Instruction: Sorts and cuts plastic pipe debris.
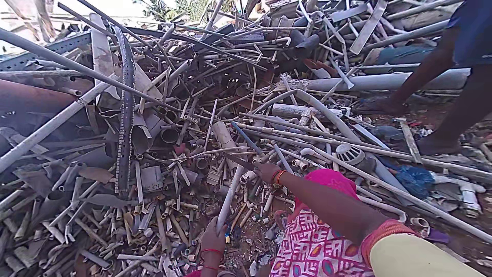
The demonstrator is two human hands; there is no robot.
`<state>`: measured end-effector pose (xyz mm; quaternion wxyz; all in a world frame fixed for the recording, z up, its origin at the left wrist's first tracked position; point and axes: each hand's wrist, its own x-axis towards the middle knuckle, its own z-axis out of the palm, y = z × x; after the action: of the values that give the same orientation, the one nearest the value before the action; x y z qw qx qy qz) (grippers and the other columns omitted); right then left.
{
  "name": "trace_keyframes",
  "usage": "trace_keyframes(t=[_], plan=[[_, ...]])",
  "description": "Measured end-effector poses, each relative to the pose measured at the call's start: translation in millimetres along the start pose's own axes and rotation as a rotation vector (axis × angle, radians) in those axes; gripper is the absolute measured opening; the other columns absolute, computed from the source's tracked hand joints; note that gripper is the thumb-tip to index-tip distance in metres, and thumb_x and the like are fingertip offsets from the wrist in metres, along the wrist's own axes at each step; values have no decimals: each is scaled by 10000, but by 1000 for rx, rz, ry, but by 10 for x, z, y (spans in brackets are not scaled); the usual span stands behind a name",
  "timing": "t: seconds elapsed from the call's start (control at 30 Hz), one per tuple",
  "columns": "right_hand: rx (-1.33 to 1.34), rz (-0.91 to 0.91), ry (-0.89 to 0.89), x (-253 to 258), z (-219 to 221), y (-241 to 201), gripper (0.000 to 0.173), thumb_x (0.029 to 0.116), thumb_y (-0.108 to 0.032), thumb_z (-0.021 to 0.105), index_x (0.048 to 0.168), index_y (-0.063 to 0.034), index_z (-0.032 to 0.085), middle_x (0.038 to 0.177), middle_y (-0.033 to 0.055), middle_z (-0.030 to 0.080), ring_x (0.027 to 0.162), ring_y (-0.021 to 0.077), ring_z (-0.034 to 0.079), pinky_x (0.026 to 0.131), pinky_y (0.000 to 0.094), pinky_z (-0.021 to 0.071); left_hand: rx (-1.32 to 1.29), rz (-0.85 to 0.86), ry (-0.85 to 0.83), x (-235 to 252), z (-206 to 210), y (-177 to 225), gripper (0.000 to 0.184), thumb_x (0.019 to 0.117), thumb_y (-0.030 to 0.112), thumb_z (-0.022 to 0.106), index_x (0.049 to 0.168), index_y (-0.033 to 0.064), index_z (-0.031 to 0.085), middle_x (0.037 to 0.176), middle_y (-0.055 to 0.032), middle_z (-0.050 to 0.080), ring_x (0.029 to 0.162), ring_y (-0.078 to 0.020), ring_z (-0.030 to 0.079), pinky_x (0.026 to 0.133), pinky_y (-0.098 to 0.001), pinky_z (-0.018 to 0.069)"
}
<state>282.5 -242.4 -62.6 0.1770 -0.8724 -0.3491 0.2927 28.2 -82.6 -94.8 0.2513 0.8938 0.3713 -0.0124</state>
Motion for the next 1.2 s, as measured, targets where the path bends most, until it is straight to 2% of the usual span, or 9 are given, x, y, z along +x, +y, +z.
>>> trace_keyframes(t=[0.17,0.27,0.33,0.47,0.63,0.8,0.97,1.13,1.2], plan=[[43,-239,-137,-77,36,-53,484,1135,-291,382,1538,-22,411,1215,317,624,1061,455,638,951,592,471,-102,-79,12,5,-98,147,651,977,187,706,1510,-12,391,1198,-291,672,1103,-454,668,978,-615,492],[-4,-124,-69,-108,-13,-135,515,1137,-332,352,1583,-75,348,1322,316,601,1248,482,585,1047,637,424,-514,-26,-55,59,48,19,542,919,43,730,1361,-77,438,957,-193,639,742,-219,617,699,-381,533],[-139,-134,-71,-148,71,-172,495,1138,-340,332,1558,-80,356,1249,322,623,1201,503,606,987,652,458,-861,-57,-136,76,162,4,305,963,-55,602,1240,-71,475,815,-92,628,569,-84,595,534,-230,525],[-363,-376,-158,-119,250,-141,460,1118,-324,423,1532,-124,438,1143,317,655,1040,527,651,859,682,482,-996,-116,-273,189,119,-81,243,1047,-6,443,1266,-67,528,867,-62,629,628,-70,605,590,-214,535],[-160,93,78,191,-58,-55,489,1132,-334,350,1572,-121,364,1255,295,640,1193,477,627,974,627,486,-1077,-151,-303,187,-1,-2,307,1098,53,308,1240,-46,561,754,-46,667,522,-62,603,496,-186,524],[-355,-414,-199,39,335,-48,467,1123,-337,405,1526,-102,441,1149,318,654,1041,524,654,865,677,486,-1123,-197,-281,231,54,54,263,1112,92,285,1313,-4,426,723,-36,586,487,-55,554,449,-173,482],[-103,37,35,252,32,-20,514,1137,-370,310,1575,-102,337,1262,300,635,1203,478,623,992,625,479,-1233,-75,-471,253,96,49,243,1062,93,265,1192,34,462,743,-10,633,491,-21,560,459,-146,489],[-315,-431,-129,48,328,30,447,1116,-278,433,1520,-89,444,1153,324,646,1019,528,657,840,675,490,-1300,-203,-473,292,172,98,356,1097,123,205,1090,30,549,668,-23,646,476,-48,594,451,-175,516],[-202,-204,-23,139,179,70,463,1118,-253,405,1549,-83,397,1225,327,625,1106,522,635,914,656,481,-1333,-194,-501,308,168,48,366,1064,133,184,1083,46,539,683,-18,652,475,-43,594,441,-169,510]])
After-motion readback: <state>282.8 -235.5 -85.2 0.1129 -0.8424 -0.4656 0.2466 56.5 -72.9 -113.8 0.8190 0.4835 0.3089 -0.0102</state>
